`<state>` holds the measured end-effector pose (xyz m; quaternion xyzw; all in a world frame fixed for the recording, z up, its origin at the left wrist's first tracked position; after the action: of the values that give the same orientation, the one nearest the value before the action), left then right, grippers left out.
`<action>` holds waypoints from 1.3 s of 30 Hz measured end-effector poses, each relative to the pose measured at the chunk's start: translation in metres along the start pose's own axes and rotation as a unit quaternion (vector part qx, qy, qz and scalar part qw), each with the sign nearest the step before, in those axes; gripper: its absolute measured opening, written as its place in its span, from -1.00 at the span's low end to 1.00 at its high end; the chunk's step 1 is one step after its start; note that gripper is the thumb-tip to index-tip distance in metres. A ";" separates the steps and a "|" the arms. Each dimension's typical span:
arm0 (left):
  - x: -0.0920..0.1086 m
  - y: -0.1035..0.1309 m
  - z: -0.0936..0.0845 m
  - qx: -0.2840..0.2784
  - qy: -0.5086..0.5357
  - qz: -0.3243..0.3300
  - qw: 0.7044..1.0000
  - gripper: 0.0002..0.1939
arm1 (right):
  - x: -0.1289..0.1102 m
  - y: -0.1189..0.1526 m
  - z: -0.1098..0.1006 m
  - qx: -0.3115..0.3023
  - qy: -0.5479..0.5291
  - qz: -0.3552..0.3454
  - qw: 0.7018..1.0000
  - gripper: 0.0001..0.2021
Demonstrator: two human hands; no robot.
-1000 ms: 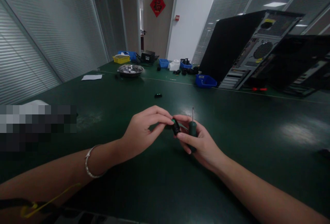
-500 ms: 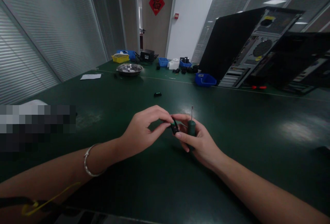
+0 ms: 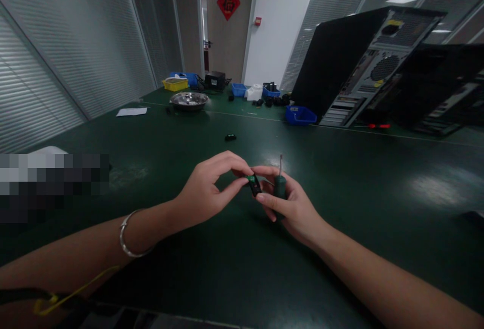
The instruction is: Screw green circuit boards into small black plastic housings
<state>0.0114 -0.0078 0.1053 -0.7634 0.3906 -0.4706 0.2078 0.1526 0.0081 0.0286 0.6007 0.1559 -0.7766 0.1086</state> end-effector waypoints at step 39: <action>-0.019 0.014 0.031 -0.194 -0.044 0.012 0.980 -0.82 | 0.011 0.004 0.011 -0.082 0.129 0.074 0.986 -0.65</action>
<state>0.0282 -0.0035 0.0705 -0.8045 0.4740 -0.3494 0.0782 0.1413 0.0000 0.0204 0.6946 0.1873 -0.6671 0.1935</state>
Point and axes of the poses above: each hand's wrist, its own y-axis away from the middle knuckle, its own z-axis out of the palm, x = y × z, the point moved 8 cm from there along -y, towards the middle knuckle, and after that the axes turned 2 degrees about x, right-handed, at the moved point
